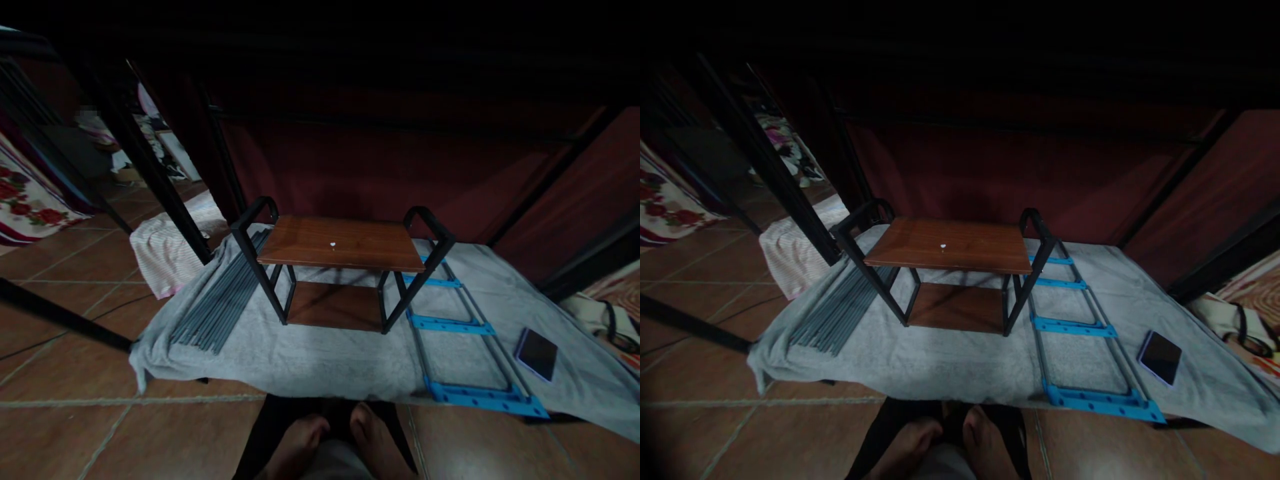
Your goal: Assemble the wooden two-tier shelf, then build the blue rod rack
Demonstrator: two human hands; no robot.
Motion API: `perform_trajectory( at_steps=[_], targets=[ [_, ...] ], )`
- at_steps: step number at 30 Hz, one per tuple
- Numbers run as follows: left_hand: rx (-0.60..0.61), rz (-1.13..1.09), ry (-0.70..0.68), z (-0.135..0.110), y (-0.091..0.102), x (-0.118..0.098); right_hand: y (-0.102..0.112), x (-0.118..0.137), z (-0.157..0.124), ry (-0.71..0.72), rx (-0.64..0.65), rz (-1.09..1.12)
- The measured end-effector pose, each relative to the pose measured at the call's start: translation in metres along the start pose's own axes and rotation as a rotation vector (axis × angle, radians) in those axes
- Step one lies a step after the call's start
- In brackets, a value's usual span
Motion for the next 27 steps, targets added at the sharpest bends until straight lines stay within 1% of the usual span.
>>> perform_trajectory(
  at_steps=[1, 2, 4, 6, 7, 9, 11, 15, 18, 20, 23, 25, 27],
  targets=[
    [0.03, 0.094, -0.02, -0.001, -0.001, -0.004, 0.004, 0.0, 0.001, 0.011, 0.008, -0.016],
    [0.022, 0.179, -0.028, -0.001, 0.007, -0.008, 0.008, 0.0, 0.003, 0.019, 0.01, -0.027],
    [-0.055, 0.327, -0.02, 0.003, 0.036, -0.016, 0.015, 0.002, 0.007, 0.034, 0.009, -0.036],
    [-0.137, 0.455, -0.049, 0.008, 0.067, -0.027, 0.019, 0.006, 0.01, 0.05, 0.014, -0.034],
    [-0.161, 0.51, -0.076, 0.011, 0.079, -0.034, 0.018, 0.008, 0.011, 0.054, 0.029, -0.031],
    [-0.163, 0.591, -0.166, 0.014, 0.091, -0.048, 0.014, 0.012, 0.012, 0.054, 0.072, -0.021],
    [-0.142, 0.652, -0.245, 0.017, 0.091, -0.06, 0.008, 0.015, 0.012, 0.047, 0.104, -0.02],
    [-0.099, 0.769, -0.356, 0.021, 0.075, -0.074, -0.001, 0.016, 0.01, 0.039, 0.144, -0.036],
    [-0.079, 0.856, -0.483, 0.022, 0.067, -0.084, -0.004, 0.013, 0.008, 0.0, 0.18, -0.032],
    [-0.092, 0.906, -0.548, 0.023, 0.072, -0.089, -0.003, 0.012, 0.01, -0.007, 0.185, -0.023],
    [-0.127, 0.965, -0.604, 0.024, 0.089, -0.096, -0.003, 0.016, 0.016, 0.01, 0.187, -0.006],
    [-0.15, 1.004, -0.635, 0.024, 0.099, -0.099, -0.006, 0.021, 0.023, 0.033, 0.214, 0.008],
    [-0.168, 1.034, -0.647, 0.024, 0.104, -0.1, -0.011, 0.027, 0.032, 0.054, 0.253, 0.032]
  ],
)
Point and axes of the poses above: each hand's wrist, its own z-axis towards the middle knuckle, its own y-axis out of the back of the hand, x = y × z, the point moved 9 cm from there along z, towards the middle knuckle, and after that the axes turned 6 degrees about y, right-handed, at the moved point
